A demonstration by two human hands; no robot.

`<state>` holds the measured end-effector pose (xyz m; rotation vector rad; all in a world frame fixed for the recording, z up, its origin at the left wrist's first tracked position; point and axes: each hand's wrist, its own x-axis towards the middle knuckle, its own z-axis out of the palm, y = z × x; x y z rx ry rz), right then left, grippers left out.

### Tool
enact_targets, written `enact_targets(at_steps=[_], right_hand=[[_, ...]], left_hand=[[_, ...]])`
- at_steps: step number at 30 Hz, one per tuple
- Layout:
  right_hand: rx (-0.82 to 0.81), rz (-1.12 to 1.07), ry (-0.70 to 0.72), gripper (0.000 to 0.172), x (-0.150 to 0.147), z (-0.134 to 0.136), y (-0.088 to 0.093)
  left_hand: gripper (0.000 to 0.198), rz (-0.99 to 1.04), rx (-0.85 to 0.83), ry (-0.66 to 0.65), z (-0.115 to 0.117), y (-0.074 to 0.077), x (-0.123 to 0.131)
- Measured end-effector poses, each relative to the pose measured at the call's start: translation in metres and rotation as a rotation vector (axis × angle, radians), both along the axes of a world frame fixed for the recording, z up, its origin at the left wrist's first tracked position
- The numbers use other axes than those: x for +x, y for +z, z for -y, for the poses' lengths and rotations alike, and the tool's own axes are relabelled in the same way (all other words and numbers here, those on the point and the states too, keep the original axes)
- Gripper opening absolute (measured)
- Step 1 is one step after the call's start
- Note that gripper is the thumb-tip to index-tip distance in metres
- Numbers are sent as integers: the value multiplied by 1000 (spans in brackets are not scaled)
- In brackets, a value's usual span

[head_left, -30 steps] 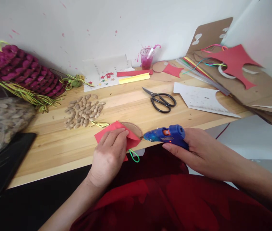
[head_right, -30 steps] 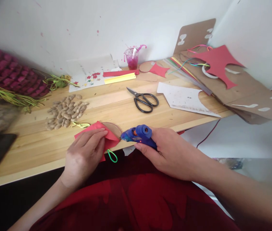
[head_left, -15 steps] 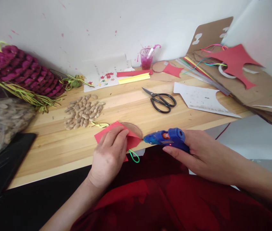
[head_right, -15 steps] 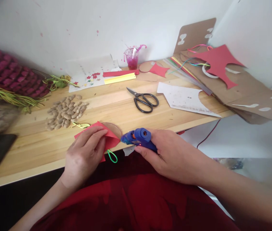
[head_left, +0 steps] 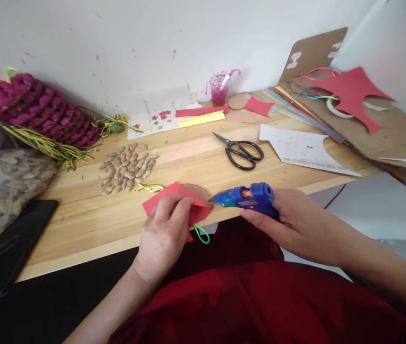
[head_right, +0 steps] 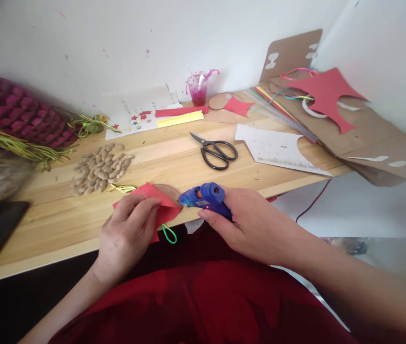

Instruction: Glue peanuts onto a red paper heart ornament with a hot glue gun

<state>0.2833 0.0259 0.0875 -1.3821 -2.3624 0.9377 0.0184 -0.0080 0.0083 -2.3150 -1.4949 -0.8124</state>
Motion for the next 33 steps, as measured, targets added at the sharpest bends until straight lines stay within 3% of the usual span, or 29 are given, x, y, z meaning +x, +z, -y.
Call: enact_targets(at_steps=[8, 16, 26, 29, 33], right_hand=[[32, -1, 91, 28, -22, -20, -2], [103, 76, 89, 23, -33, -24, 3], [26, 234, 110, 30, -23, -28, 25], [31, 182, 69, 32, -15, -31, 24], [-54, -55, -90, 45, 3, -32, 6]], left_hand=[[19, -8, 18, -5, -1, -1, 0], [25, -1, 28, -10, -2, -4, -1], [26, 68, -5, 4, -1, -4, 1], [22, 59, -17, -39, -2, -4, -1], [25, -37, -28, -141, -6, -1, -3]])
